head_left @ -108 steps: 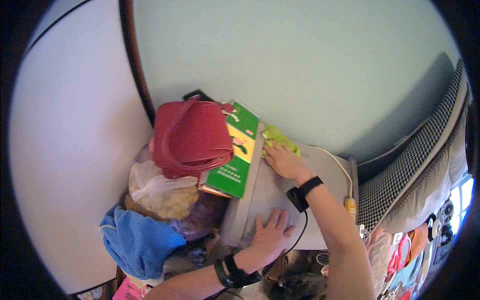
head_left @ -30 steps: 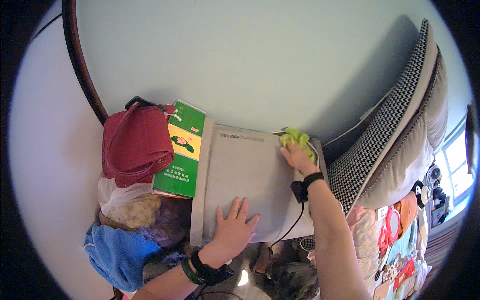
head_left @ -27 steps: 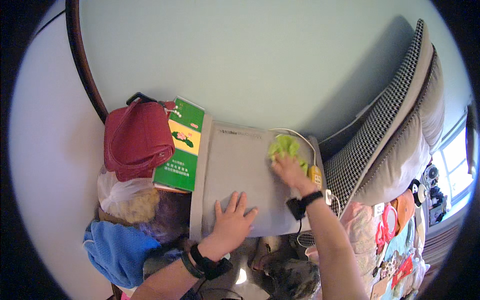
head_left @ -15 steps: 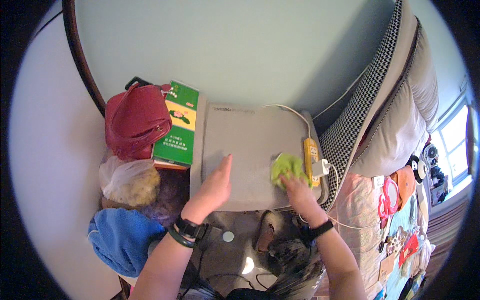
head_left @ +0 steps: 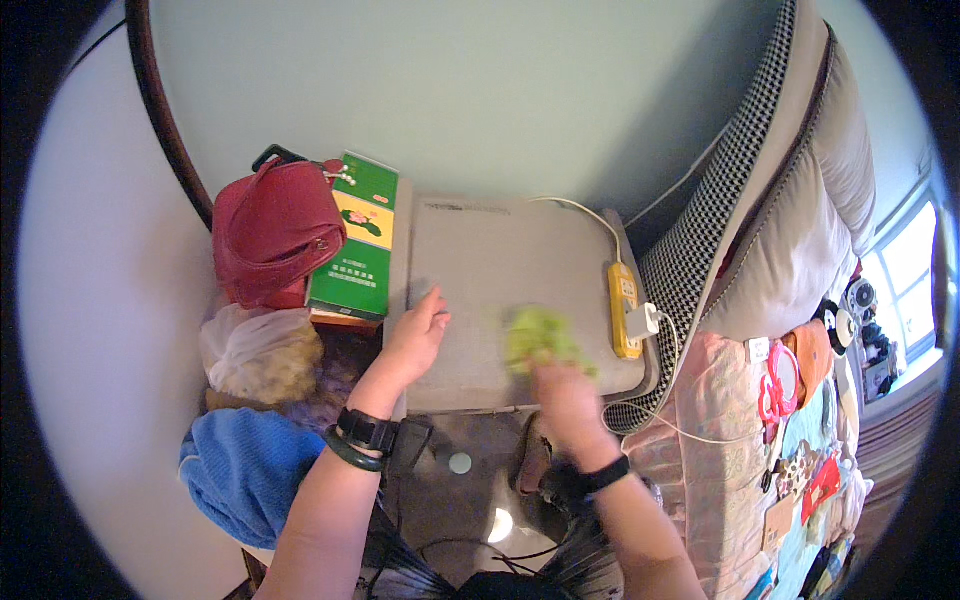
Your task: The person picks up small items from a surface, including a piece of trash and a card, placing some in a drawer, and then wipes the top of a small cabinet using a cloth.
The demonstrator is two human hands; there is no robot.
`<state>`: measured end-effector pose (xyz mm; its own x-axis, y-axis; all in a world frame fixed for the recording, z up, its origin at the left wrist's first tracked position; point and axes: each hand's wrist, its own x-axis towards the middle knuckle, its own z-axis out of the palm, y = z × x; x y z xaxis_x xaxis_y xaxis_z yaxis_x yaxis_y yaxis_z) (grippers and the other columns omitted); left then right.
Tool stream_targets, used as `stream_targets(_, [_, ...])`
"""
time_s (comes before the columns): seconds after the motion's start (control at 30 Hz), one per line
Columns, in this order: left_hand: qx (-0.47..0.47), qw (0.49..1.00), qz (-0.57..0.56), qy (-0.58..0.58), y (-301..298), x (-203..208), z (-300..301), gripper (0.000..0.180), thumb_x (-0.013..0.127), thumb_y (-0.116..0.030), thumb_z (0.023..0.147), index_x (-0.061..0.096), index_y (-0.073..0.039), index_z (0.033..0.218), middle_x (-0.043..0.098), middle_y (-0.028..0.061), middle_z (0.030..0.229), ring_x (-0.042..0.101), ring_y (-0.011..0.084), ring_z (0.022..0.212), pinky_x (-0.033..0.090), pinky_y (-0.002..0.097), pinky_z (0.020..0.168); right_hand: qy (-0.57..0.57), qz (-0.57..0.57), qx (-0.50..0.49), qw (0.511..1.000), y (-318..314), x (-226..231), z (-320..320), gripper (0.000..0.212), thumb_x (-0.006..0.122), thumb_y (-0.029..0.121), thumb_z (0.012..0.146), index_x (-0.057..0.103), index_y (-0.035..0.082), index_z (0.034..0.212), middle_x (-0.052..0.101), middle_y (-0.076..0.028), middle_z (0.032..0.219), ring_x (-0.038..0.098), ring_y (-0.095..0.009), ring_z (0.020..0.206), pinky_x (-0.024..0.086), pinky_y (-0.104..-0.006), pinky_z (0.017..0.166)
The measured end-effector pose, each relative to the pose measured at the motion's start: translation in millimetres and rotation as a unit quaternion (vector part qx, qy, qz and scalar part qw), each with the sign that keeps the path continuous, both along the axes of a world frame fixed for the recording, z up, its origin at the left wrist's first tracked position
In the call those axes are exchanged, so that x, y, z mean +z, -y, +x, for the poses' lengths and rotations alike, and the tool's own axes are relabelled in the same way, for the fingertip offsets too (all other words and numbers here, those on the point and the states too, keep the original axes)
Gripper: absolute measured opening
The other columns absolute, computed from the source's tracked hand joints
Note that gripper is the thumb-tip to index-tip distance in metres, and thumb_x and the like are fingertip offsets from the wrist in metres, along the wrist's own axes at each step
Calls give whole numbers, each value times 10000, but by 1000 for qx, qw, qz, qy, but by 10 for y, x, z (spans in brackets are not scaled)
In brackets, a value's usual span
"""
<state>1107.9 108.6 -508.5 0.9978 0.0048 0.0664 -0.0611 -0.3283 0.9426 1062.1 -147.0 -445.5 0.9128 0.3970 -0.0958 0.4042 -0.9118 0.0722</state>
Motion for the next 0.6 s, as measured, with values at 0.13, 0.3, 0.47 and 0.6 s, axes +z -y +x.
stream_targets(0.13, [-8, 999, -50, -15, 46, 47, 34, 496, 496, -103, 967, 351, 16, 1426, 572, 262, 1279, 595, 352, 1160, 471, 380, 963, 54, 6, -75, 996, 476, 25, 182, 424, 526, 118, 869, 537, 105, 1292, 608, -144, 1215, 615, -367, 1022, 497, -468, 887])
stream_targets(0.3, [-38, 984, -133, -110, 17, 322, 15, 536, 494, -96, 992, 298, 2, 1481, 470, 195, 1431, 498, 237, 1281, 392, 330, 1058, 93, 34, 98, 990, -833, -165, -111, 425, 523, 153, 859, 578, 116, 1279, 565, -134, 1311, 541, -353, 1189, 431, -501, 1003])
stream_targets(0.47, [-37, 979, -163, -112, -35, 246, 18, 548, 487, -84, 990, 280, 14, 1488, 455, 191, 1445, 461, 234, 1309, 373, 318, 1070, -8, 128, 111, 986, -900, -15, -278, 470, 570, 129, 829, 584, 150, 1299, 538, -110, 1367, 472, -398, 1274, 418, -473, 1042])
stream_targets(0.6, [-32, 979, -164, -117, -51, 266, 14, 553, 485, -82, 987, 276, 11, 1491, 440, 201, 1455, 464, 233, 1308, 376, 319, 1067, 71, 51, -9, 996, 359, -174, -65, 461, 569, 58, 823, 599, 152, 1274, 568, -146, 1300, 533, -414, 1162, 434, -488, 1025])
